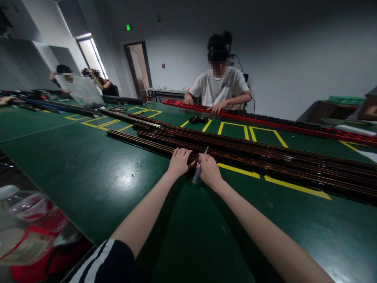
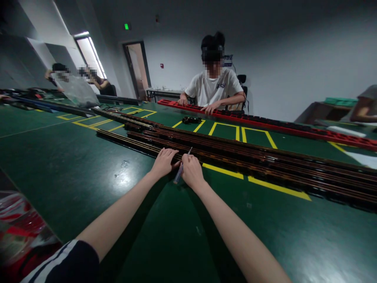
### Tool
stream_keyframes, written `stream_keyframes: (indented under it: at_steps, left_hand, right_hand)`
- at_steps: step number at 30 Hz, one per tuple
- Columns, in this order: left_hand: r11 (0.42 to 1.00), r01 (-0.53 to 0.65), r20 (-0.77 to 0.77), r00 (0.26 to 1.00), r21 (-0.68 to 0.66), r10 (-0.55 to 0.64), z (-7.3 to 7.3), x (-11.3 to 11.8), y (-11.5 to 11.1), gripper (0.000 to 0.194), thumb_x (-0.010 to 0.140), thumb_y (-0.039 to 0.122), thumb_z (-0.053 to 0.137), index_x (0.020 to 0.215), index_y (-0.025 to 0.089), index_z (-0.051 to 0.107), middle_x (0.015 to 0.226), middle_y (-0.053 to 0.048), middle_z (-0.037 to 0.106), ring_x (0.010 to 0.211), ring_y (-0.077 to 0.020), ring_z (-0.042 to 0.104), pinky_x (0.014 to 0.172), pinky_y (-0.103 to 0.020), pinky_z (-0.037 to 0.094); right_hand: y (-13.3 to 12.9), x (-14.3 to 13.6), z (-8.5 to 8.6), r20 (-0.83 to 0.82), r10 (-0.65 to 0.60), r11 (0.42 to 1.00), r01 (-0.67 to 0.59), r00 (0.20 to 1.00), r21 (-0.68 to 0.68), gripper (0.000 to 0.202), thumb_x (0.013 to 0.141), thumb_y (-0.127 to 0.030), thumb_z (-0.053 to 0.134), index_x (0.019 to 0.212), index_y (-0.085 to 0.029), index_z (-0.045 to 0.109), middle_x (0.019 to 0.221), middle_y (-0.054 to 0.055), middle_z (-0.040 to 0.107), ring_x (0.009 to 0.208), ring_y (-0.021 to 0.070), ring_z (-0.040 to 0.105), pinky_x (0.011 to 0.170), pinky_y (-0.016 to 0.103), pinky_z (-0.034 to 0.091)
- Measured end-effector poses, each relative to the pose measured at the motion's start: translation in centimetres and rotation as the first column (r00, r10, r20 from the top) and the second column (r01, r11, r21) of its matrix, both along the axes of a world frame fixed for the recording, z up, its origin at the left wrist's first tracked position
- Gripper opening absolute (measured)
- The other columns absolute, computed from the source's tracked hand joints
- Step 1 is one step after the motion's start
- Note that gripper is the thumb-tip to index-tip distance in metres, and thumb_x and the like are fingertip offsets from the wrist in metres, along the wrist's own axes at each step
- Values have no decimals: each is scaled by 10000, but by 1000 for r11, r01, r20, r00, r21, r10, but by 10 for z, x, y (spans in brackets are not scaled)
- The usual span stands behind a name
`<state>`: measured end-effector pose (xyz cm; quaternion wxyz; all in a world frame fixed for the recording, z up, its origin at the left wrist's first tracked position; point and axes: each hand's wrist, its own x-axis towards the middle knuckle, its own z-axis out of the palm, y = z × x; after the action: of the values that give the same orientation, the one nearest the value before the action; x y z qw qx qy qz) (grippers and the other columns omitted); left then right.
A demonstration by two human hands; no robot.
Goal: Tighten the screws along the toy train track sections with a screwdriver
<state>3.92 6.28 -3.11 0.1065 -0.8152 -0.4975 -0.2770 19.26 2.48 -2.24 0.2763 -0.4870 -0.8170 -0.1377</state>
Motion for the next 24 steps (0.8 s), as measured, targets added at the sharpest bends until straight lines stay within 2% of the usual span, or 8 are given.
stream_keyframes:
  at_steps: [4, 9, 14, 19, 24]
  left_hand:
    - [999, -5, 2, 1000, -47, 5, 1, 0, -1, 379, 848, 323, 565, 1192, 162, 574, 1182, -104, 629, 1171, -254, 526, 1123, -450, 278]
    - [991, 58, 22, 998, -117, -56, 8, -1, -4, 358, 847, 313, 548, 1181, 190, 579, 1189, -82, 631, 1179, -239, 521, 1128, -448, 267]
    - [979, 111, 53, 993, -169, -104, 11, -1, -6, 370, 858, 183, 419, 1196, 191, 568, 1217, -60, 624, 1188, -197, 515, 1136, -426, 254]
    - [989, 77, 76, 995, -129, -67, 9, 0, -4, 419, 825, 108, 368, 1179, 165, 585, 1196, -73, 630, 1173, -191, 520, 1128, -401, 273]
    - [996, 34, 93, 995, -88, -26, 9, 0, -4, 434, 790, 67, 369, 1134, 178, 609, 1157, -68, 643, 1150, -198, 531, 1131, -415, 270]
  right_hand:
    - [-3, -5, 4, 89, -103, 993, 107, 991, -46, 143, 903, -177, 461, 1004, -104, 530, 947, 160, 637, 934, 282, 534, 789, 368, 414]
    - [-5, -6, 6, 84, -161, 985, 165, 983, -55, 125, 924, -193, 450, 976, -117, 534, 933, 145, 636, 905, 263, 529, 773, 343, 409]
    - [-6, -6, 6, 87, -199, 979, 202, 976, -22, 119, 921, -201, 453, 970, -127, 531, 918, 146, 637, 902, 262, 518, 772, 345, 408]
    - [-8, -6, 9, 91, -240, 969, 244, 966, -34, 161, 876, -245, 528, 971, -115, 529, 936, 165, 629, 918, 269, 513, 785, 349, 421]
    - [-11, -7, 11, 108, -261, 962, 267, 959, -51, 192, 851, -248, 526, 982, -107, 525, 911, 170, 628, 917, 284, 508, 787, 360, 423]
